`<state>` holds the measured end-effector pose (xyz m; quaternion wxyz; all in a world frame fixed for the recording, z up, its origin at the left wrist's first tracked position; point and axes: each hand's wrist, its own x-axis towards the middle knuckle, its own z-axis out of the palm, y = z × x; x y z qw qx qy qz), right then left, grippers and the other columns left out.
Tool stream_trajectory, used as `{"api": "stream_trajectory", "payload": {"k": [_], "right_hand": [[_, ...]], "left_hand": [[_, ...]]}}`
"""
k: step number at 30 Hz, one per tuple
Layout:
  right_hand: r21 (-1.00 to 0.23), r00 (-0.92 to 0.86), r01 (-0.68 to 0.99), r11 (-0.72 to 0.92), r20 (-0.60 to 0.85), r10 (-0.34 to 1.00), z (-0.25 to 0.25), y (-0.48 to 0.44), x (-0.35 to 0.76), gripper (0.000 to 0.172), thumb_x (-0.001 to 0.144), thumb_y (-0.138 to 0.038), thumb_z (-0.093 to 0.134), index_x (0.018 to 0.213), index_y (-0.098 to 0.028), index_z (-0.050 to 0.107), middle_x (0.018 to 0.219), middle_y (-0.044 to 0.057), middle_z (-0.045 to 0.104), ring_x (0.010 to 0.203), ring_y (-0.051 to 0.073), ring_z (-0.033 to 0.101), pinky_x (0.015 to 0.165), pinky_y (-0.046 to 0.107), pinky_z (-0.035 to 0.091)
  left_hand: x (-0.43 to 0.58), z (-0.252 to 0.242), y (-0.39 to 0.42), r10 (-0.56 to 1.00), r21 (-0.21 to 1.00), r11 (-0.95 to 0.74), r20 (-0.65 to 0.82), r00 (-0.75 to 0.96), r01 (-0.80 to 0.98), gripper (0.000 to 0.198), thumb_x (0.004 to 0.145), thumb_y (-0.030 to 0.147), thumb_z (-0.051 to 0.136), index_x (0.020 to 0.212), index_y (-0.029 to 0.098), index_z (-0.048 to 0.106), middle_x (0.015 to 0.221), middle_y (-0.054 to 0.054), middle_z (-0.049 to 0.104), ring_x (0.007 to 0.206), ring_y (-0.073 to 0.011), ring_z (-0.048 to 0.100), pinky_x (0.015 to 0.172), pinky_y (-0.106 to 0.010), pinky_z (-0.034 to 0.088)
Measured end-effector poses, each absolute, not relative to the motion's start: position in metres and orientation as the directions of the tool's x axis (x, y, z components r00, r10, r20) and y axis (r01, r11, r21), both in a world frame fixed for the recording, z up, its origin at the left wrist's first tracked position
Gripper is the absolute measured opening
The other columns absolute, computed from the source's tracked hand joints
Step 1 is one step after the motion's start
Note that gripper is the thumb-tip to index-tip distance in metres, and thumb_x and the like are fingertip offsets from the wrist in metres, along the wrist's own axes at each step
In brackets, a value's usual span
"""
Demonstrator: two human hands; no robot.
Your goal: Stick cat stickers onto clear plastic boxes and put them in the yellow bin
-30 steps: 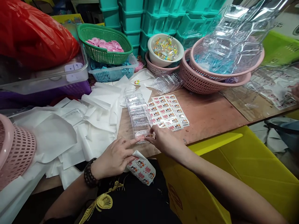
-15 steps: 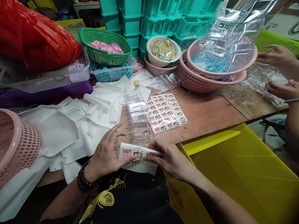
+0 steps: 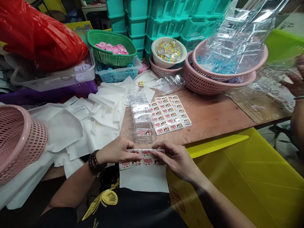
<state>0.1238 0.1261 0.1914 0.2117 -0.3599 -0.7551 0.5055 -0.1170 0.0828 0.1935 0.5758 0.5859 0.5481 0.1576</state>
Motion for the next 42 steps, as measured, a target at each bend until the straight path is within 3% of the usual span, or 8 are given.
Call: {"api": "stream_trajectory", "payload": {"k": [6, 9, 11, 13, 16, 19, 24, 42], "right_hand": [[-0.716, -0.644, 0.273, 0.643, 0.361, 0.674, 0.185, 0.127, 0.133, 0.015, 0.09, -0.03, 0.062, 0.088, -0.029, 0.077, 0.1, 0.008, 0.074, 0.094, 0.024, 0.067, 0.083, 0.042, 0.055], [-0.798, -0.479, 0.149, 0.584, 0.458, 0.749, 0.186, 0.126, 0.138, 0.009, 0.086, -0.031, 0.069, 0.082, -0.032, 0.078, 0.09, 0.006, 0.071, 0.087, 0.023, 0.066, 0.078, 0.041, 0.055], [-0.916, -0.293, 0.05, 0.397, 0.367, 0.883, 0.19, 0.133, 0.137, 0.006, 0.083, -0.032, 0.073, 0.079, -0.029, 0.074, 0.081, 0.004, 0.069, 0.077, 0.019, 0.065, 0.07, 0.036, 0.055], [-0.987, -0.21, 0.036, 0.156, 0.145, 0.967, 0.194, 0.148, 0.131, 0.012, 0.08, -0.035, 0.077, 0.078, -0.025, 0.071, 0.073, 0.002, 0.066, 0.065, 0.016, 0.06, 0.06, 0.031, 0.051], [-0.981, -0.336, 0.142, -0.131, -0.172, 0.926, 0.195, 0.179, 0.114, 0.028, 0.072, -0.044, 0.08, 0.075, -0.019, 0.066, 0.064, -0.001, 0.06, 0.052, 0.01, 0.047, 0.047, 0.025, 0.038], [-0.936, -0.461, 0.232, -0.264, -0.345, 0.818, 0.189, 0.205, 0.093, 0.038, 0.065, -0.049, 0.081, 0.072, -0.018, 0.061, 0.061, -0.003, 0.055, 0.047, 0.006, 0.037, 0.044, 0.023, 0.028], [-0.884, -0.476, 0.384, -0.267, -0.437, 0.763, 0.181, 0.222, 0.072, 0.038, 0.062, -0.049, 0.079, 0.07, -0.017, 0.06, 0.058, -0.004, 0.053, 0.05, 0.007, 0.038, 0.048, 0.024, 0.026], [-0.85, -0.448, 0.488, -0.198, -0.439, 0.779, 0.181, 0.223, 0.061, 0.037, 0.062, -0.05, 0.078, 0.063, -0.017, 0.061, 0.06, -0.001, 0.06, 0.057, 0.011, 0.048, 0.056, 0.028, 0.035]], "left_hand": [[-0.122, 0.173, 0.099, 0.697, 0.837, 0.425, -0.546, 0.465, 0.345, 0.046, 0.063, 0.056, 0.083, 0.073, 0.012, 0.072, 0.061, 0.0, 0.066, 0.052, -0.0083, 0.05, 0.045, -0.018, 0.034], [-0.127, 0.166, 0.103, 0.628, 0.818, 0.514, -0.565, 0.535, 0.26, 0.05, 0.056, 0.058, 0.086, 0.069, 0.013, 0.07, 0.062, 0.0, 0.066, 0.053, -0.0095, 0.054, 0.049, -0.02, 0.04], [-0.129, 0.168, 0.101, 0.668, 0.832, 0.486, -0.551, 0.499, 0.268, 0.046, 0.063, 0.056, 0.083, 0.072, 0.013, 0.07, 0.062, 0.0, 0.065, 0.054, -0.0109, 0.056, 0.051, -0.021, 0.043], [-0.129, 0.173, 0.095, 0.802, 0.885, 0.318, -0.443, 0.402, 0.341, 0.035, 0.076, 0.05, 0.076, 0.077, 0.015, 0.072, 0.07, -0.003, 0.067, 0.063, -0.0144, 0.061, 0.056, -0.024, 0.048], [-0.123, 0.182, 0.085, 0.953, 0.824, -0.084, -0.098, 0.287, 0.56, 0.016, 0.085, 0.034, 0.071, 0.083, 0.019, 0.075, 0.106, -0.011, 0.068, 0.096, -0.0233, 0.063, 0.079, -0.035, 0.054], [-0.117, 0.182, 0.078, 0.964, 0.638, -0.238, 0.059, 0.261, 0.733, 0.01, 0.087, 0.027, 0.069, 0.082, 0.02, 0.074, 0.145, -0.013, 0.051, 0.114, -0.0298, 0.056, 0.095, -0.049, 0.05], [-0.112, 0.167, 0.074, 0.953, 0.573, -0.243, -0.008, 0.302, 0.783, 0.012, 0.088, 0.026, 0.067, 0.08, 0.018, 0.071, 0.16, -0.013, 0.034, 0.106, -0.0292, 0.057, 0.09, -0.051, 0.053], [-0.109, 0.143, 0.069, 0.949, 0.528, -0.293, 0.061, 0.308, 0.797, 0.021, 0.086, 0.026, 0.07, 0.07, 0.016, 0.063, 0.159, -0.014, 0.035, 0.099, -0.0268, 0.056, 0.081, -0.045, 0.054]]}}
